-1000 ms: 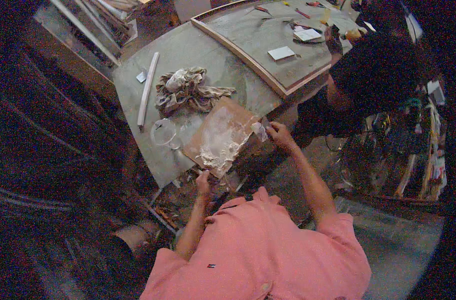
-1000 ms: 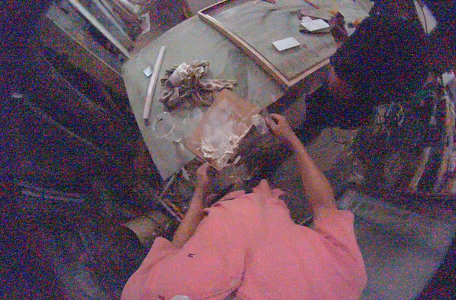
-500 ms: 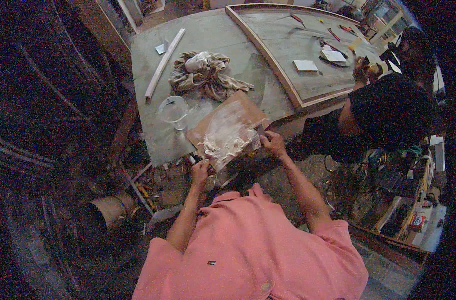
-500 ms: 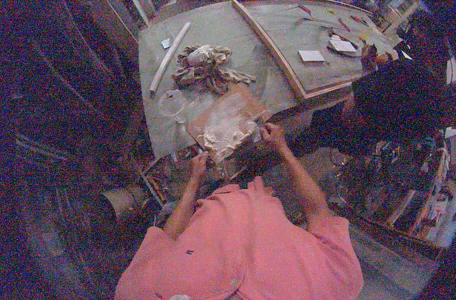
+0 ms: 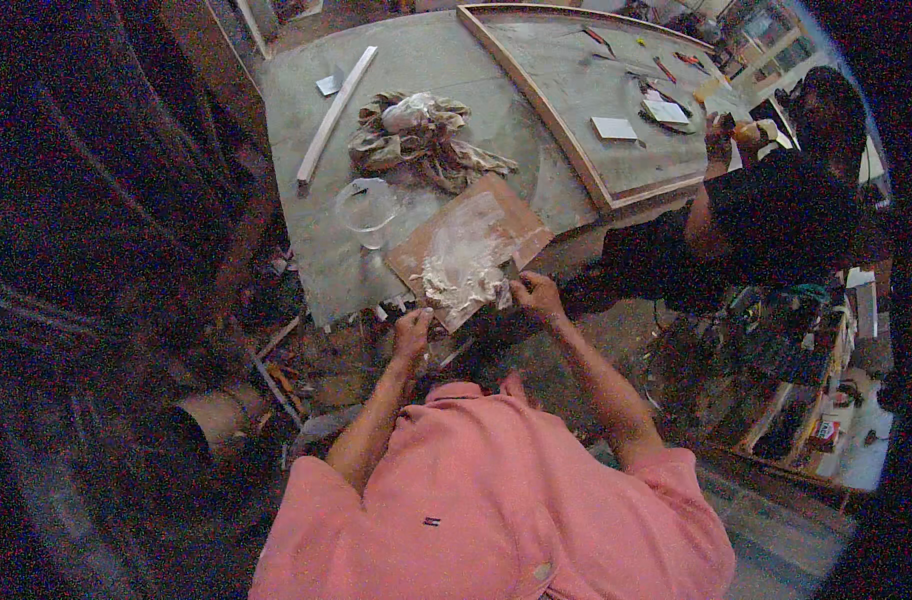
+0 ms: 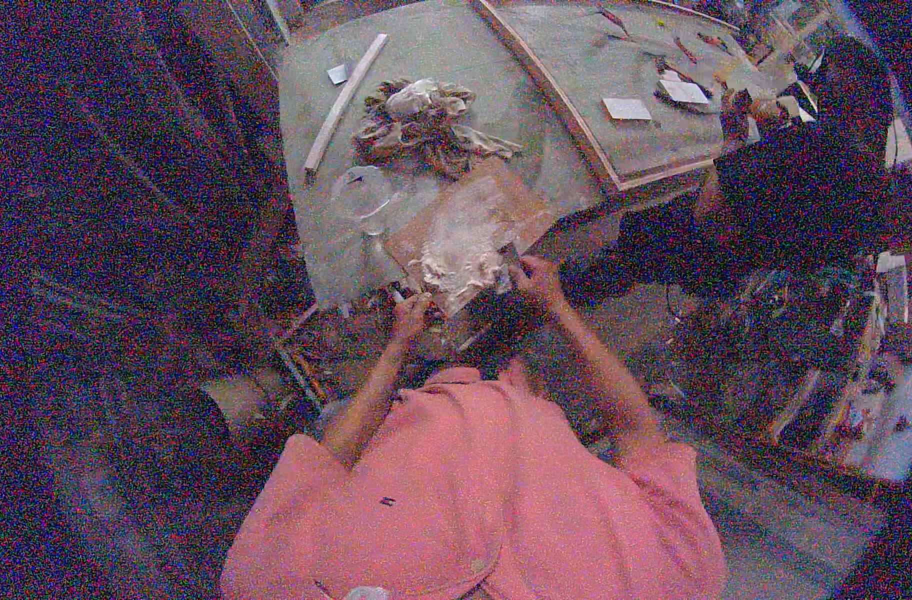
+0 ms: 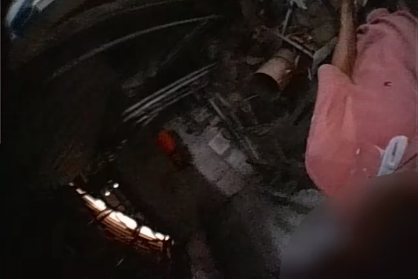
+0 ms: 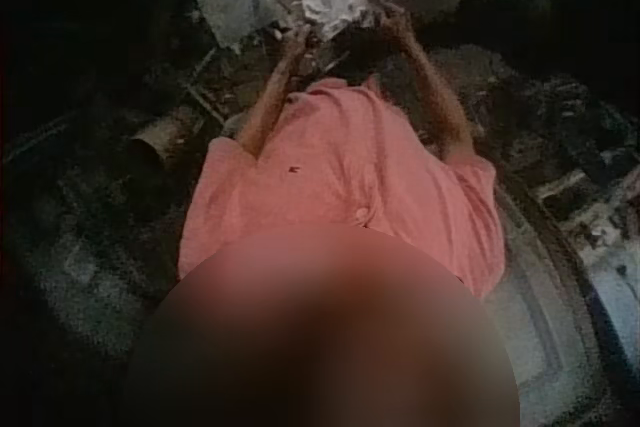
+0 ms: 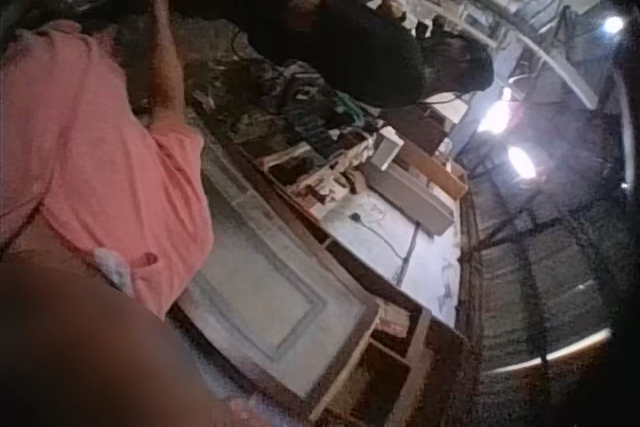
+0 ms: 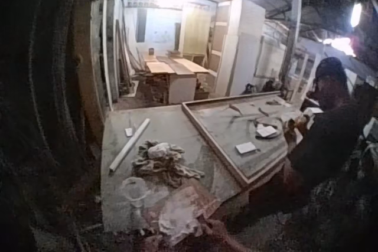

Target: The person scoops a white paste from a plastic container onto a cardboard sheet and mixes it with a small tool. They repeatedly scrape and fold the paste on the cardboard while another person works on a wooden frame nearby.

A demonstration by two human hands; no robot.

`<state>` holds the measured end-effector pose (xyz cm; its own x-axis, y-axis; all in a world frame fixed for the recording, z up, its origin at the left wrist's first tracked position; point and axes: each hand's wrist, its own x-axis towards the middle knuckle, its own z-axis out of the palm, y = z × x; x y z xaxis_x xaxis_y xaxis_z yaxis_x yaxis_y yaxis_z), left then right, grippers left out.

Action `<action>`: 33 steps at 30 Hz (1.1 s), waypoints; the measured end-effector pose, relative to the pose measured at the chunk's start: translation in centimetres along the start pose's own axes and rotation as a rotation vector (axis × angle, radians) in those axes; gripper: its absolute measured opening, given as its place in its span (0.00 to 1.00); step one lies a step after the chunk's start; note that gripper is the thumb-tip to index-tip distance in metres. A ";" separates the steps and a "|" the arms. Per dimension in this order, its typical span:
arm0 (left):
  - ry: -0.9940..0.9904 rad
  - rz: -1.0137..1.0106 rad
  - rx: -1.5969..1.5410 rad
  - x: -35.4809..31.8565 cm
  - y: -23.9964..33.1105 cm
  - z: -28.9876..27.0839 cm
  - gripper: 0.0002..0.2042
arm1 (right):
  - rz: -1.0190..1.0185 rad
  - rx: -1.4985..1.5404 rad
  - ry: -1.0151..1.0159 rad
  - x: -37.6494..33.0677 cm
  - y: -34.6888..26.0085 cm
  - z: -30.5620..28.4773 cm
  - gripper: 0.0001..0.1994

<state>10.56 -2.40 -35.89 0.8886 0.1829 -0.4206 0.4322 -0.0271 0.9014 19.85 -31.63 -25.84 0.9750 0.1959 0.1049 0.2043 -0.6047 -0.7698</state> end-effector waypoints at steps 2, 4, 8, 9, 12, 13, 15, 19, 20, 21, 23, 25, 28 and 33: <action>-0.036 0.101 -0.034 0.2 0.1 -0.2 0.18 | -0.013 -0.040 -0.005 -1.1 -1.0 1.5 0.13; -0.047 0.122 0.032 -0.1 1.0 -0.7 0.17 | 0.061 -0.053 -0.033 -2.5 -2.0 2.6 0.13; -0.088 0.090 0.145 -1.6 4.9 -3.9 0.17 | 0.038 0.114 -0.102 -3.7 -4.5 6.5 0.14; -0.121 0.094 0.098 -2.0 5.8 -3.9 0.16 | 0.034 0.070 -0.036 -3.7 -4.9 7.0 0.14; -0.169 -0.107 -0.113 -3.0 7.9 -3.2 0.16 | 0.269 0.263 -0.238 -4.3 -5.1 5.2 0.13; -0.169 -0.045 -0.116 -3.4 8.2 -3.0 0.15 | 0.337 0.428 -0.234 -4.5 -5.2 4.5 0.12; -0.151 -0.034 -0.078 -4.0 8.6 -2.7 0.15 | 0.513 0.758 -0.242 -4.6 -5.2 2.4 0.11; -0.210 -0.075 -0.206 -4.4 8.4 -2.5 0.14 | 0.208 0.374 0.097 -1.1 -3.2 -1.3 0.10; -0.203 -0.051 -0.201 -4.5 8.3 -2.3 0.14 | 0.088 0.308 0.137 -0.2 -2.6 -1.8 0.11; -0.195 -0.027 -0.197 -4.5 8.1 -2.0 0.14 | -0.031 0.241 0.175 0.5 -1.8 -2.3 0.12; -0.160 0.055 0.043 -4.6 7.8 -1.3 0.14 | -0.298 -0.148 0.193 1.4 -0.5 -2.7 0.15; -0.133 0.154 0.100 -4.8 7.6 -0.4 0.13 | -0.463 -0.407 0.141 1.2 0.5 -2.4 0.18; -0.109 0.209 -0.049 -5.0 7.4 0.7 0.12 | -0.576 -0.503 0.047 -0.9 1.7 -0.9 0.21; -0.034 -0.088 -0.300 -5.1 8.0 1.3 0.12 | -0.668 -0.456 -0.014 -4.5 4.1 1.5 0.21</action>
<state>9.70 -4.82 -26.63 0.8566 0.1383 -0.4972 0.4479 0.2792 0.8494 16.20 -33.80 -30.38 0.6338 0.6353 0.4413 0.7618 -0.6113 -0.2142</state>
